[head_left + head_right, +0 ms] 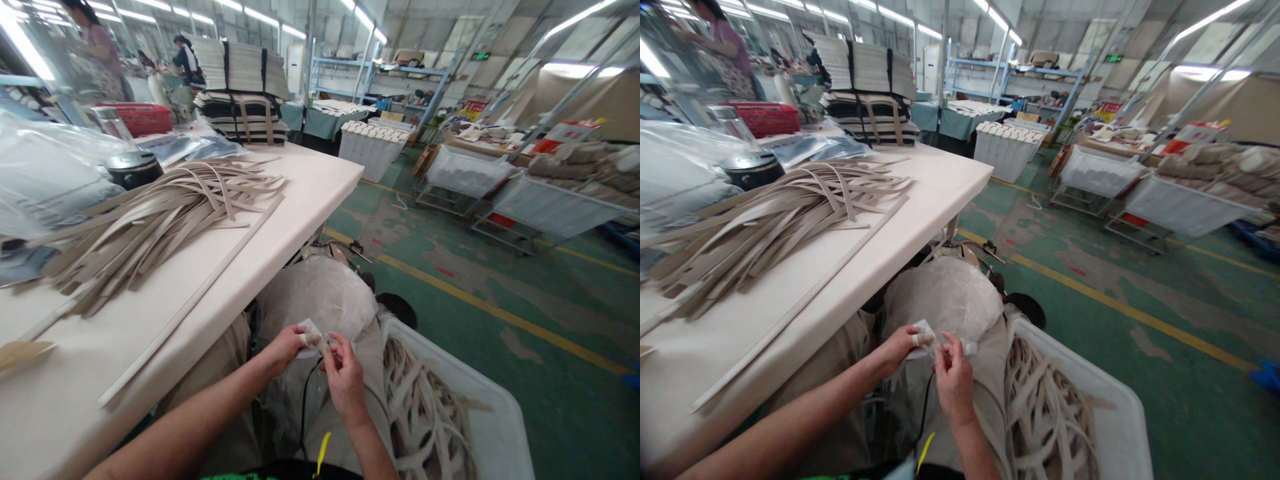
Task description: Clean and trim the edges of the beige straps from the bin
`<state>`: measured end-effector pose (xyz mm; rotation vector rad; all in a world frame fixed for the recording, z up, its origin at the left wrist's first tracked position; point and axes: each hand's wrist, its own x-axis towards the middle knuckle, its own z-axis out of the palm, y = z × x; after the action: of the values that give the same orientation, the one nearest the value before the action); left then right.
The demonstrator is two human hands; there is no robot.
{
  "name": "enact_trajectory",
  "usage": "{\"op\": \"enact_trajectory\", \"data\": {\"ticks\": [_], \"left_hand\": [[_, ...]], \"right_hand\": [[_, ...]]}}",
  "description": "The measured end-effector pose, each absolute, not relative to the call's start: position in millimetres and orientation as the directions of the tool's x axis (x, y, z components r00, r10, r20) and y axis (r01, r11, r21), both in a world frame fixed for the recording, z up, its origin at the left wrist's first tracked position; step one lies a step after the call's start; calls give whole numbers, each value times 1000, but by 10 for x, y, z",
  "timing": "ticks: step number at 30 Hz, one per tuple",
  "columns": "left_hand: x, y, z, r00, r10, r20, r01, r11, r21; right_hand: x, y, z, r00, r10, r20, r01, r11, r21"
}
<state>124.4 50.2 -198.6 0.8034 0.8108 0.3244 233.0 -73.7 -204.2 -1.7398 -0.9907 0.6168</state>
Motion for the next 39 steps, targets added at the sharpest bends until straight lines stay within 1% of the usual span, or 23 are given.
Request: {"op": "enact_trajectory", "data": {"ticks": [3, 5, 8, 10, 12, 14, 17, 19, 22, 25, 28, 30, 34, 37, 39], "left_hand": [[1234, 582, -1909, 584, 612, -533, -34, 675, 737], [1233, 573, -1896, 580, 603, -548, -22, 683, 730], [1246, 476, -1928, 637, 543, -547, 52, 678, 733], [1251, 434, -1945, 674, 520, -525, 66, 665, 744], [1241, 458, -1942, 680, 533, -504, 33, 664, 747], [1221, 530, -1925, 641, 577, -507, -20, 672, 740], [1202, 590, -1912, 594, 611, -523, -51, 677, 734], [1213, 547, -1915, 604, 598, -526, -5, 663, 749], [1242, 451, -1907, 650, 562, -512, 60, 633, 772], [1239, 465, -1878, 633, 578, -516, 22, 652, 758], [1220, 525, -1866, 574, 625, -529, -15, 654, 756], [1222, 508, -1881, 591, 615, -522, 23, 634, 773], [1247, 417, -1906, 657, 559, -506, 89, 609, 788], [1235, 458, -1884, 628, 585, -514, 45, 632, 774], [1220, 502, -1876, 595, 614, -519, 11, 639, 769]], "right_hand": [[2398, -754, -2010, 470, 880, -66, 341, -250, -906], [2406, -749, -1985, 445, 887, -124, 335, -293, -896], [2365, -707, -1948, 464, 877, -122, 324, -297, -898], [2355, -692, -1930, 463, 878, -123, 310, -290, -905], [2398, -723, -1918, 427, 892, -146, 296, -290, -910], [2484, -796, -1913, 381, 905, -187, 287, -308, -907], [2582, -884, -1906, 381, 893, -240, 278, -358, -891], [2569, -862, -1894, 409, 882, -233, 289, -368, -884], [2487, -749, -1862, 411, 893, -183, 325, -332, -886], [2482, -719, -1841, 372, 913, -168, 337, -301, -892], [2558, -802, -1846, 374, 904, -206, 311, -331, -891], [2574, -826, -1849, 393, 894, -215, 302, -346, -888], [2489, -717, -1815, 399, 902, -161, 342, -310, -887], [2477, -690, -1776, 360, 920, -156, 359, -291, -887], [2509, -739, -1761, 344, 920, -186, 339, -307, -890]]}}
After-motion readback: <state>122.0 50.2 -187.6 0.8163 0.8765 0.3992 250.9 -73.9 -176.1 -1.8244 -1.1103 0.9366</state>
